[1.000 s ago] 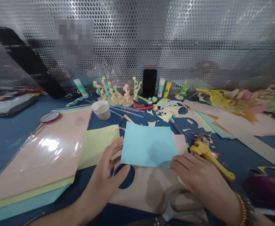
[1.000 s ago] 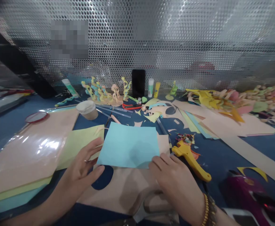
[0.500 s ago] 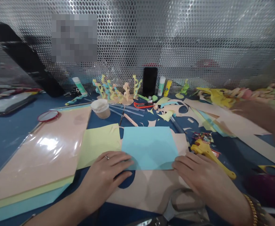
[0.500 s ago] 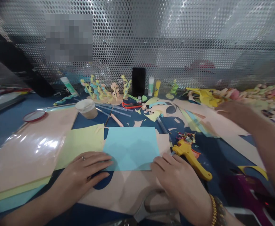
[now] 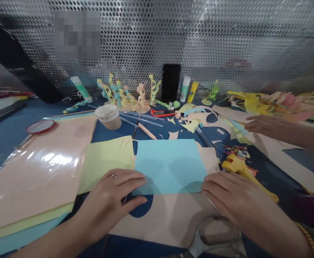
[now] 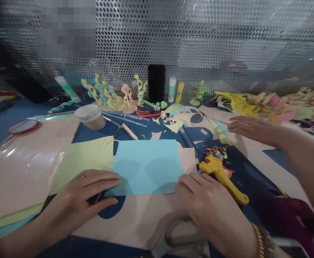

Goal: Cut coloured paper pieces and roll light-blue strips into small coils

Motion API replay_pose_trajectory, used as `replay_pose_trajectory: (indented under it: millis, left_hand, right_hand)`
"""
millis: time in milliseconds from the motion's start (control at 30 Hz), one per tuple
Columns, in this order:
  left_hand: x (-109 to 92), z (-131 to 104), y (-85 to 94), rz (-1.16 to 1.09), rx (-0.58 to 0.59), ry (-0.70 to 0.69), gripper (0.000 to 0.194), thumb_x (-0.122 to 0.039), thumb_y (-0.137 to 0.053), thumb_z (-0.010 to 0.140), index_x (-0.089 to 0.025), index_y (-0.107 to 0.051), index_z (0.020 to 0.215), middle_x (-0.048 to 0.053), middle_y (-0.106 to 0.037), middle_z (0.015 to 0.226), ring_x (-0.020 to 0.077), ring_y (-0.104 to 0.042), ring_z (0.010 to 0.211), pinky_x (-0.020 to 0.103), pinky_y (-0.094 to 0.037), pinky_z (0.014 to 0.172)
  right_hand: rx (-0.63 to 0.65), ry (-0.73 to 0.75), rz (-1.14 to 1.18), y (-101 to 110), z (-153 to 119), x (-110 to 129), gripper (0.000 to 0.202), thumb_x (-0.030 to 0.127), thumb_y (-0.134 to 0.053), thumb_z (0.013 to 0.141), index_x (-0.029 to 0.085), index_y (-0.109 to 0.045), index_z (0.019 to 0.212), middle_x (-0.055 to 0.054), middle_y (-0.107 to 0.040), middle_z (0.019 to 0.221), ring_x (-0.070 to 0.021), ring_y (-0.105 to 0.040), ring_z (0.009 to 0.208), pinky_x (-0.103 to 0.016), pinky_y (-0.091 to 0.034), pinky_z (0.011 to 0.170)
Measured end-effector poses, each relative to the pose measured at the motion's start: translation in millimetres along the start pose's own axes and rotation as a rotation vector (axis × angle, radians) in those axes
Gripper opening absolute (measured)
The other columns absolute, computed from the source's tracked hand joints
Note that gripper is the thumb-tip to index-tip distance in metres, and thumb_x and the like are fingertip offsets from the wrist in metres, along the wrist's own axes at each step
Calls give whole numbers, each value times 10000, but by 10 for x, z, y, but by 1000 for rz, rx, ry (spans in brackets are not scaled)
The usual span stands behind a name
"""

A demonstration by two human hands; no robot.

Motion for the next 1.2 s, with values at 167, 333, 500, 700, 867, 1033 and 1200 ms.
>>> replay_pose_trajectory:
  millis: [167,333,500,700,867,1033,1200]
  left_hand:
    - [-18,-2,-6,-10,11,2,240,-366,-594,881,-274,-642,1098,-1,-689,1134,203,-624,1021,376,-480,869]
    - [-41,3,-5,-10,14,-21,189,-339,-559,909,-269,-653,1057,2,-694,1114,193,-619,1026,362,-468,883]
    - [-62,-1,15,28,-23,-38,275,-401,-615,861,-274,-638,1104,10,-695,1107,214,-622,992,381,-472,858]
    - [-118,-13,36,-5,-32,-76,164,-242,-565,909,-297,-653,1036,-43,-693,1086,162,-614,1005,335,-431,886]
    - [-149,17,59,-27,-45,-106,175,-182,-563,902,-269,-625,1040,-46,-692,1069,140,-621,968,316,-417,880]
    - [-114,5,68,-67,-97,-62,146,-187,-531,917,-267,-625,996,-49,-702,1034,135,-632,934,305,-423,859]
    - [-130,41,88,-77,-88,-48,136,-196,-490,933,-254,-611,956,-35,-712,975,151,-638,899,319,-431,830]
  right_hand:
    - [-5,-6,18,24,29,-8,319,152,-315,939,191,-574,757,-63,-604,761,-195,-586,739,-323,-470,708]
    - [-29,-12,31,35,32,-24,313,185,-327,957,195,-578,769,-60,-610,768,-186,-587,721,-311,-468,703]
    - [-58,-36,34,49,46,-17,309,182,-328,955,195,-583,782,-57,-611,763,-186,-581,711,-321,-456,689]
    - [-46,-132,122,-20,31,-62,220,170,-378,918,202,-572,819,-34,-590,786,-205,-568,732,-368,-435,671]
    - [-53,-124,157,-22,55,-28,167,183,-415,890,210,-564,820,-34,-610,838,-217,-583,768,-384,-438,687]
    - [-193,47,37,-3,83,239,235,205,-377,947,202,-594,1035,-24,-674,998,-206,-616,893,-374,-454,758]
    - [-138,119,-25,-218,9,310,324,118,-415,903,197,-569,1177,-24,-658,1145,-225,-611,989,-391,-491,769]
Point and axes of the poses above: each hand's wrist, its own z-axis towards the middle knuckle, its own y-axis out of the back of the hand, x = y × z, the point moved 8 cm from there along z, towards the middle knuckle
